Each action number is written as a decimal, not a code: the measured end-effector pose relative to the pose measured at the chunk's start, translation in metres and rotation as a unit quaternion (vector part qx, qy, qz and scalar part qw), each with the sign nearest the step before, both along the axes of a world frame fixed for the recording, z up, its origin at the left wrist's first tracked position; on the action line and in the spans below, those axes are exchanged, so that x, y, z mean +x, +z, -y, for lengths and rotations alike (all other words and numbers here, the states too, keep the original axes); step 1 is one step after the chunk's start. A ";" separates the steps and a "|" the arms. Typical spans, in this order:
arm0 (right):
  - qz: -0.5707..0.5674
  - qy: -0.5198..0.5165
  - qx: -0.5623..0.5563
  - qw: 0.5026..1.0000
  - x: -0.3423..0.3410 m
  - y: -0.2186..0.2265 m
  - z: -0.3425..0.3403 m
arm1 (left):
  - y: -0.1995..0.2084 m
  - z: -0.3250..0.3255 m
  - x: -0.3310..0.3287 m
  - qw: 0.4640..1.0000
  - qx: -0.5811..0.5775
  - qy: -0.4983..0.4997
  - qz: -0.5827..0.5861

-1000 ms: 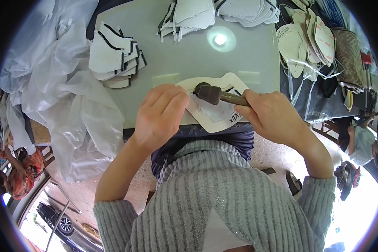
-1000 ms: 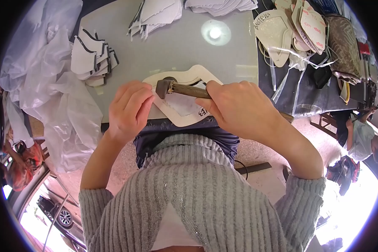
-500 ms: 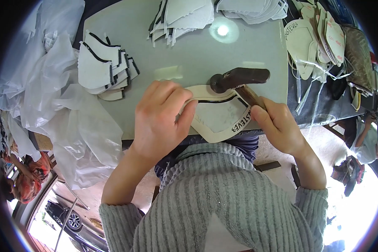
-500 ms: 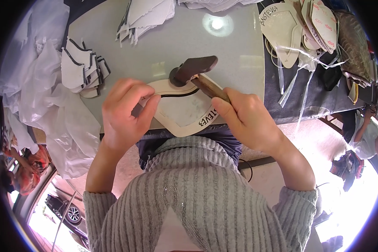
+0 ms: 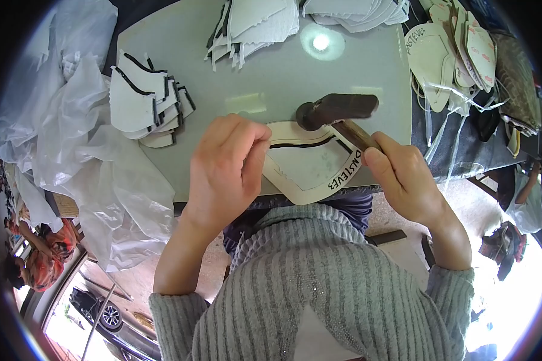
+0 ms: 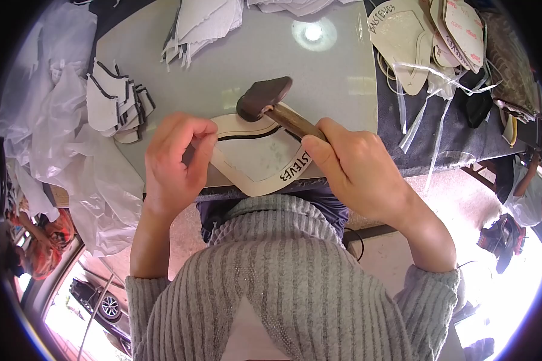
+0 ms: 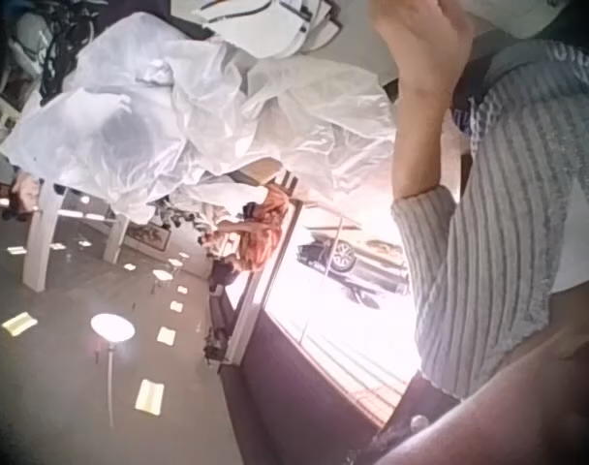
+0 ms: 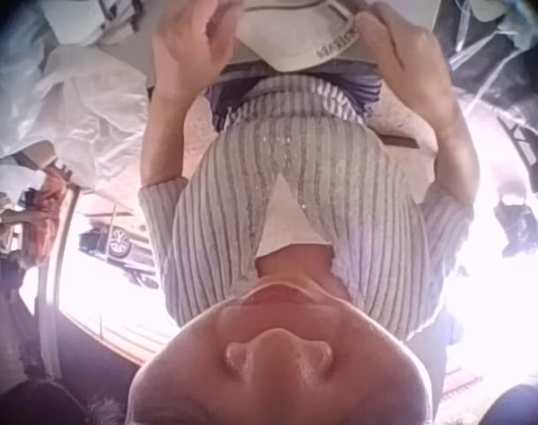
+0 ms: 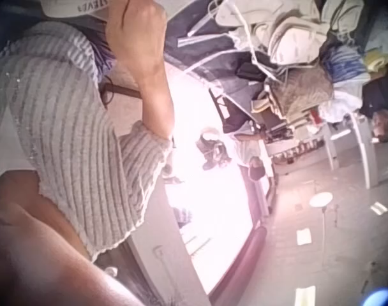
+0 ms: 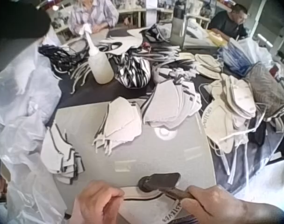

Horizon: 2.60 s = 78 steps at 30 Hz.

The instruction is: The person is using a hammer to flatten and join shoe upper components on a workbench.

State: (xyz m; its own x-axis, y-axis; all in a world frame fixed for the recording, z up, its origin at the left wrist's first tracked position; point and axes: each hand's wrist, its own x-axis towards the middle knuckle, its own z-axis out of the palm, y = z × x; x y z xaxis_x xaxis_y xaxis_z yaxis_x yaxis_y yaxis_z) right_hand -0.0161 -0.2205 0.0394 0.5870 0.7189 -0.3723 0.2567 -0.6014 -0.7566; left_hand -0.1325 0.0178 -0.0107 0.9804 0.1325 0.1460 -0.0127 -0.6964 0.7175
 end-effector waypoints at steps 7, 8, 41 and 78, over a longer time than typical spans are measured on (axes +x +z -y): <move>0.167 0.134 -0.035 0.976 -0.009 0.010 -0.014 | -0.002 -0.004 -0.008 0.999 -0.041 -0.007 0.017; 0.180 0.171 -0.071 0.966 -0.007 0.007 -0.017 | -0.002 -0.004 -0.011 0.998 -0.057 0.006 0.017; 0.347 0.099 0.042 0.932 -0.045 -0.048 -0.009 | -0.019 0.040 -0.039 0.974 0.117 0.162 0.110; 0.331 -0.065 0.116 0.934 0.017 0.007 -0.011 | -0.024 0.042 -0.025 0.970 0.120 0.176 0.115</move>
State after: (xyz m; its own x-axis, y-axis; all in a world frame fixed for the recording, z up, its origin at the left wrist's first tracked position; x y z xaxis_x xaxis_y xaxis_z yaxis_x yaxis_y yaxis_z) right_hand 0.0009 -0.2099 0.0466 0.7209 0.6423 0.2603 0.6512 -0.4992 -0.5716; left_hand -0.1579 -0.0237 -0.0344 0.8183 0.3882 0.4240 0.1159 -0.8338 0.5398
